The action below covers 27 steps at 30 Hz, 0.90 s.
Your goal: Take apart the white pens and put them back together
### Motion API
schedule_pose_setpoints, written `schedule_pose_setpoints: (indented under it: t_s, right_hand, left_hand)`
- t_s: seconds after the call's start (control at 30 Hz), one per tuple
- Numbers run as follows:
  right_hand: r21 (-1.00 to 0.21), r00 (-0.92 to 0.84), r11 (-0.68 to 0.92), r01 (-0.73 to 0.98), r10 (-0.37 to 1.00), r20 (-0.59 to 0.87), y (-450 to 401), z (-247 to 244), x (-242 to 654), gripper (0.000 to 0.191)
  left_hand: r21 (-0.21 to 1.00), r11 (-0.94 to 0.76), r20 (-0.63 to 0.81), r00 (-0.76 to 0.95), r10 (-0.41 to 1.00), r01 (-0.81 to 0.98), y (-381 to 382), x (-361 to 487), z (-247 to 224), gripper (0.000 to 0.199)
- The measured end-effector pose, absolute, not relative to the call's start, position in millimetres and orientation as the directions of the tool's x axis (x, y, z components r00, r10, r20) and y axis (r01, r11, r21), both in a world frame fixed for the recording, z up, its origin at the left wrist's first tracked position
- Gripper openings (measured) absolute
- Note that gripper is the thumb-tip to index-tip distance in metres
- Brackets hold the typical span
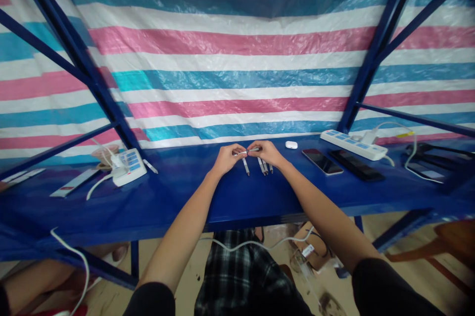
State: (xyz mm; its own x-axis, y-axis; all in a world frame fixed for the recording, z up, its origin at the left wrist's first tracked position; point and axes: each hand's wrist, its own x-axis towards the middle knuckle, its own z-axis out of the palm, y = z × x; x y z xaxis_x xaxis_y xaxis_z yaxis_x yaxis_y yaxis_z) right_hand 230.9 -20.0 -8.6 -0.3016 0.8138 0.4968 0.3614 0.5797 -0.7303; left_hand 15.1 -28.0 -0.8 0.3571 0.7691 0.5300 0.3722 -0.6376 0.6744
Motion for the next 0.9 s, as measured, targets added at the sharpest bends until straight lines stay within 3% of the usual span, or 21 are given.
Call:
schedule_pose_setpoints:
  t_s: [0.33, 0.53, 0.67, 0.8, 0.9]
  right_hand:
    - [-0.755, -0.300, 0.593, 0.280, 0.801, 0.518, -24, -5, 229, 0.028]
    - [-0.689, -0.399, 0.588, 0.424, 0.804, 0.441, -28, -1, 230, 0.030]
    - [-0.719, -0.389, 0.574, 0.392, 0.812, 0.436, -28, -3, 228, 0.028]
    - [-0.703, -0.397, 0.591, 0.395, 0.800, 0.450, -28, -2, 229, 0.023]
    - [-0.680, -0.397, 0.584, 0.444, 0.808, 0.435, -31, 2, 231, 0.033]
  left_hand:
    - [0.796, -0.544, 0.437, 0.370, 0.820, 0.266, -22, 12, -2, 0.037]
    - [0.680, -0.637, 0.525, 0.365, 0.769, 0.363, -24, 13, -1, 0.032]
    - [0.619, -0.676, 0.560, 0.378, 0.737, 0.400, -28, 15, 1, 0.028]
    - [0.605, -0.678, 0.573, 0.364, 0.734, 0.417, -30, 17, 1, 0.027]
    - [0.620, -0.673, 0.569, 0.359, 0.740, 0.403, -31, 17, 2, 0.027]
